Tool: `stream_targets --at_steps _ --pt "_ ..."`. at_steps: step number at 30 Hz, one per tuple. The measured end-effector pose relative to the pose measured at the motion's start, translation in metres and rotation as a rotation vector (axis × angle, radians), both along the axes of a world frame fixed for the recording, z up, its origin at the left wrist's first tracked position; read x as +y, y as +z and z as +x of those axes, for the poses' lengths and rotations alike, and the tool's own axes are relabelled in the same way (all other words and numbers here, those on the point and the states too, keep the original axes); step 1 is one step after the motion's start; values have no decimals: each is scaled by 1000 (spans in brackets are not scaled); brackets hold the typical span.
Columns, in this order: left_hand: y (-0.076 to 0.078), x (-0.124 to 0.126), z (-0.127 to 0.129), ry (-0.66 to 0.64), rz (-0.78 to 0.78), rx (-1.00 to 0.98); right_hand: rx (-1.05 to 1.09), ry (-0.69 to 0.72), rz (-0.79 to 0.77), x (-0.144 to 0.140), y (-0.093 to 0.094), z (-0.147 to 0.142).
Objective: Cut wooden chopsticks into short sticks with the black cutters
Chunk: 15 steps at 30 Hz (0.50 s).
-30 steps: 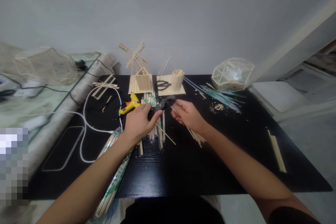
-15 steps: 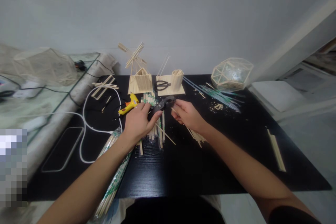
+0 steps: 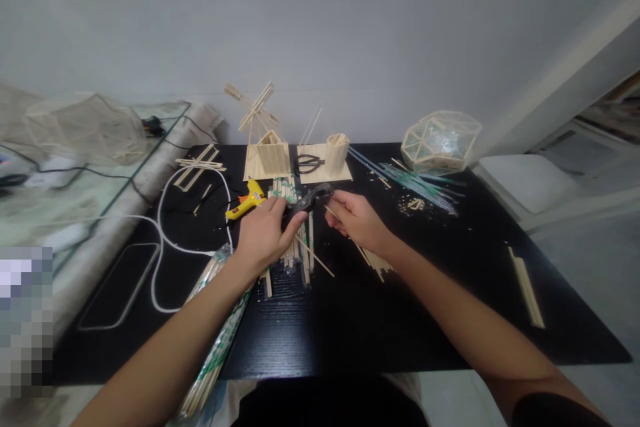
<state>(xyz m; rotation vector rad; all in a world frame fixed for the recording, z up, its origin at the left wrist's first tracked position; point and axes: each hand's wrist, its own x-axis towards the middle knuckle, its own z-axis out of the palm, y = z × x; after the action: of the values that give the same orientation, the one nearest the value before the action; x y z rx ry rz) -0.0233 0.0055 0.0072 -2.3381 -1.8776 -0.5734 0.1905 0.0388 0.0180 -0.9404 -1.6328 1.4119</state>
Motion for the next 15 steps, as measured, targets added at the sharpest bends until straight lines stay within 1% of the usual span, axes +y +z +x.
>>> stream_targets --at_steps 10,15 --pt "-1 0 -1 -7 -7 -23 -59 -24 99 0 1 1" --pt "1 0 0 -6 -64 -46 -69 -28 107 1 0 1"
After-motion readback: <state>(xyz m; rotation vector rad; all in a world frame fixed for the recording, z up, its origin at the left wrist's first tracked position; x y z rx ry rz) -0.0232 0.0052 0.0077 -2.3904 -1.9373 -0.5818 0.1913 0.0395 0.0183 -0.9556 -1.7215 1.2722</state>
